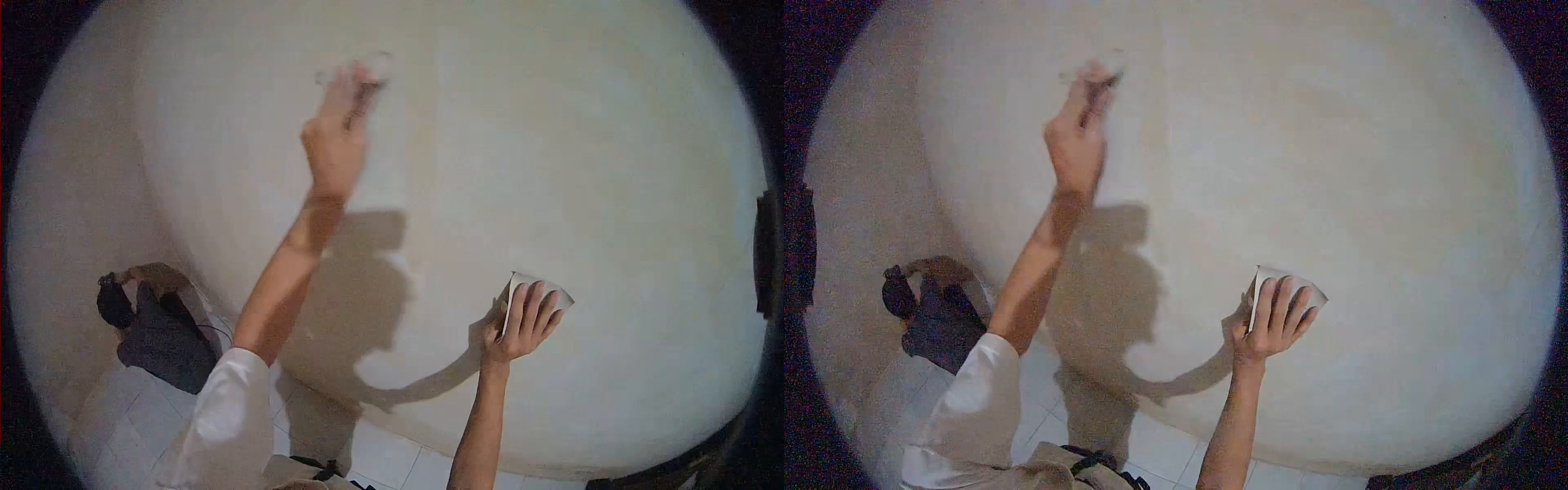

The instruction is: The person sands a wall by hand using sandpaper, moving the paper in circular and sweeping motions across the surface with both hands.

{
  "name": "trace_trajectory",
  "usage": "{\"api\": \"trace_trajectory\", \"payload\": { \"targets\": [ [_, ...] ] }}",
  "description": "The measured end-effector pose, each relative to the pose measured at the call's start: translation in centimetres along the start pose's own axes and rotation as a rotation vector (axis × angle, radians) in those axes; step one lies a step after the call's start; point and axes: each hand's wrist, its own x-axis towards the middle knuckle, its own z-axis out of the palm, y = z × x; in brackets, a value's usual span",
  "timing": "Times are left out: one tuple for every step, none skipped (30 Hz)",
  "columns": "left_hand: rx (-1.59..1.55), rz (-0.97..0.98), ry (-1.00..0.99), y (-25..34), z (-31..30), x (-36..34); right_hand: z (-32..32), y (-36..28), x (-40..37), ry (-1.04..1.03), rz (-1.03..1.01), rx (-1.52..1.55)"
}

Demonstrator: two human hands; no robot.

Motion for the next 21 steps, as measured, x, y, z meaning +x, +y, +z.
{"api": "trace_trajectory", "payload": {
  "targets": [
    [0.046, 0.156, -0.046, 1.2, 0.8, -1.1, 0.1, 0.1, 0.0, -0.006, 0.002, -0.014],
    [0.096, 0.310, -0.090, 2.7, 1.6, -2.4, 0.1, 0.3, 0.0, -0.003, 0.001, -0.017],
    [0.060, 0.412, -0.145, 3.9, 2.5, -3.5, 0.1, 0.3, 0.0, -0.002, -0.002, -0.017],
    [0.027, 0.513, -0.202, 4.7, 3.0, -4.3, 0.1, 0.2, -0.1, -0.002, -0.003, -0.015],
    [0.031, 0.514, -0.203, 5.5, 2.8, -4.3, 0.2, 0.2, -0.2, -0.002, -0.002, -0.011],
    [-0.047, 0.536, -0.252, 6.2, 2.4, -4.2, 0.3, 0.4, -0.3, 0.007, -0.017, -0.015],
    [-0.125, 0.556, -0.301, 6.5, 2.1, -4.0, 0.3, 0.6, -0.3, 0.015, -0.034, -0.019],
    [-0.123, 0.559, -0.299, 5.8, 2.1, -3.4, 0.4, 0.7, -0.3, 0.019, -0.033, -0.017],
    [-0.084, 0.531, -0.245, 4.4, 1.7, -2.3, 0.2, 0.6, -0.2, 0.004, -0.027, -0.021],
    [-0.046, 0.505, -0.198, 2.9, 1.5, -1.2, 0.1, 0.6, -0.4, -0.015, -0.016, -0.027],
    [-0.077, 0.371, -0.174, 1.1, 1.1, -0.1, 0.3, 0.9, -0.6, -0.001, -0.020, 0.008],
    [-0.107, 0.237, -0.146, -0.6, 0.5, 0.7, 0.4, 0.8, -0.6, -0.006, -0.016, 0.013],
    [-0.054, 0.077, -0.127, -1.3, -0.8, 1.5, 0.4, 0.7, -0.5, -0.009, -0.005, -0.007],
    [-0.003, -0.081, -0.105, -1.5, -1.7, 2.2, 0.3, 0.7, -0.5, -0.007, 0.006, -0.029],
    [-0.008, -0.074, -0.108, -1.6, -1.3, 2.1, 0.3, 0.7, -0.4, -0.003, 0.011, -0.034],
    [0.033, -0.039, -0.054, -1.9, -0.9, 1.7, 0.3, 0.7, -0.4, 0.003, -0.013, -0.018],
    [0.072, -0.004, 0.005, -2.0, -0.8, 1.5, 0.3, 0.6, -0.3, 0.011, -0.040, -0.003],
    [0.065, 0.000, 0.005, -1.3, -0.4, 1.1, 0.4, 0.7, -0.3, 0.016, -0.038, -0.010],
    [0.045, 0.120, 0.009, -0.2, 0.6, 0.1, 0.6, 0.8, -0.6, 0.026, -0.050, -0.015],
    [0.024, 0.240, 0.016, 1.1, 1.6, -0.9, 0.8, 1.1, -0.6, 0.038, -0.063, -0.021],
    [-0.026, 0.266, -0.080, 2.7, 2.0, -1.9, 0.7, 1.3, -0.6, 0.039, -0.069, -0.026]
  ]
}}
